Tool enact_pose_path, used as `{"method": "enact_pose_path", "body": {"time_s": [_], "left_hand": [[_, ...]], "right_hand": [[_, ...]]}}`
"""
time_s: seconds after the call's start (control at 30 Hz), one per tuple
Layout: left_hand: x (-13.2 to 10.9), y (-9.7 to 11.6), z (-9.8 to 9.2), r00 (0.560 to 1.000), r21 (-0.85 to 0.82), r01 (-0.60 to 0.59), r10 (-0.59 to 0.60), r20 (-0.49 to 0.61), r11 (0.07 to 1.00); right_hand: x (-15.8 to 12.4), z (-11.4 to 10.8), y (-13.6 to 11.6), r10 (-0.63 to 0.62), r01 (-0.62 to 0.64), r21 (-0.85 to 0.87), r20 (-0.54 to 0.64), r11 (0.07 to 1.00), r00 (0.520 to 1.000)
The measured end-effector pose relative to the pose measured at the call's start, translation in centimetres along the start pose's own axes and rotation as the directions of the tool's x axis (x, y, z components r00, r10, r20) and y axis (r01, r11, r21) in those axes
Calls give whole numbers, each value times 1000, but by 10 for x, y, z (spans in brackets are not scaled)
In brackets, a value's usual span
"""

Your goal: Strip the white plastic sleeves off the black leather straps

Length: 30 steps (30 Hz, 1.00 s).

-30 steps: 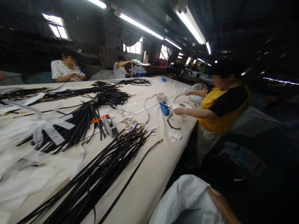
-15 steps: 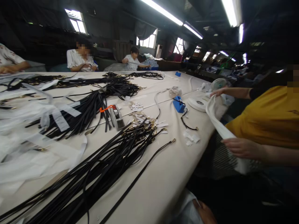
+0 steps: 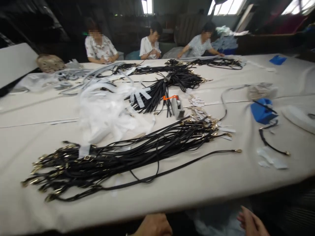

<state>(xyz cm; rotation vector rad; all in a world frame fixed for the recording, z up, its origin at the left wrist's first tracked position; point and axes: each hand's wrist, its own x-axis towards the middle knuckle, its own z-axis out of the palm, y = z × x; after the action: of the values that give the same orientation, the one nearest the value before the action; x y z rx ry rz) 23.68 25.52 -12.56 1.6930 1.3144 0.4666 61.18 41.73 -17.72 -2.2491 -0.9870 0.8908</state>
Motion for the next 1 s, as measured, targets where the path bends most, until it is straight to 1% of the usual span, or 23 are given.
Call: {"method": "enact_pose_path", "body": {"time_s": [0.03, 0.07, 0.1, 0.13, 0.17, 0.2, 0.23, 0.3, 0.33, 0.37, 0.4, 0.43, 0.47, 0.5, 0.53, 0.6, 0.63, 0.67, 0.7, 0.77, 0.83, 0.9, 1.0], "left_hand": [[-15, -5, -14, 995, 47, 19, -14, -103, 999], [-31, -13, -28, 973, 113, 44, -17, -231, 993], [-48, -21, -44, 930, 192, 81, -4, -368, 978], [-66, -32, -58, 869, 272, 134, 19, -494, 953], [-85, -43, -71, 806, 339, 198, 44, -590, 920], [-104, -56, -83, 753, 387, 262, 63, -655, 884], [-123, -69, -93, 710, 423, 324, 78, -700, 846], [-161, -94, -109, 648, 460, 429, 90, -756, 778], [-179, -106, -116, 626, 467, 469, 90, -774, 750], [-194, -116, -122, 614, 471, 499, 87, -784, 727], [-206, -126, -129, 612, 473, 523, 75, -788, 709], [-215, -134, -136, 621, 475, 541, 52, -782, 694], [-221, -141, -145, 635, 475, 557, 20, -772, 681], [-223, -148, -154, 651, 475, 574, -20, -759, 667], [-222, -153, -165, 664, 473, 594, -65, -745, 651], [-214, -162, -188, 682, 478, 628, -137, -719, 615], [-209, -166, -201, 695, 494, 631, -151, -703, 598], [-203, -171, -213, 714, 519, 620, -149, -684, 588], [-198, -177, -225, 738, 548, 598, -136, -660, 585], [-190, -191, -247, 785, 595, 542, -103, -611, 593], [-184, -210, -266, 813, 614, 499, -86, -576, 612], [-175, -231, -283, 824, 613, 480, -81, -561, 628], [-157, -254, -309, 827, 610, 463, -66, -558, 643]], "right_hand": [[-24, 10, -9, -50, 50, -4, 22, 999, 999], [-47, 21, -17, -134, 136, -23, 53, 991, 990], [-70, 35, -25, -257, 262, -41, 93, 964, 962], [-92, 50, -32, -402, 412, -52, 142, 910, 905], [-113, 67, -39, -546, 565, -48, 203, 824, 813], [-131, 85, -45, -671, 700, -26, 262, 713, 693], [-148, 102, -50, -765, 805, 8, 317, 594, 561], [-177, 137, -60, -862, 924, 76, 396, 374, 316], [-190, 152, -65, -888, 956, 105, 409, 275, 210], [-201, 166, -71, -903, 975, 121, 413, 187, 122], [-213, 179, -77, -910, 986, 124, 411, 112, 52], [-224, 191, -86, -913, 992, 117, 408, 50, -2], [-235, 202, -95, -913, 995, 95, 407, 3, -36], [-246, 214, -107, -911, 998, 53, 409, -26, -46], [-256, 225, -120, -910, 999, -10, 413, -37, -29], [-272, 252, -147, -901, 986, -162, 432, -37, 37], [-277, 266, -161, -890, 973, -225, 452, -46, 63], [-279, 281, -173, -871, 963, -259, 488, -74, 64], [-278, 295, -184, -845, 957, -268, 533, -113, 50], [-271, 322, -202, -782, 953, -240, 623, -186, 4], [-259, 346, -218, -738, 955, -210, 675, -209, -13], [-247, 366, -234, -718, 964, -194, 696, -184, 3], [-236, 394, -262, -713, 972, -203, 698, -116, 61]]}}
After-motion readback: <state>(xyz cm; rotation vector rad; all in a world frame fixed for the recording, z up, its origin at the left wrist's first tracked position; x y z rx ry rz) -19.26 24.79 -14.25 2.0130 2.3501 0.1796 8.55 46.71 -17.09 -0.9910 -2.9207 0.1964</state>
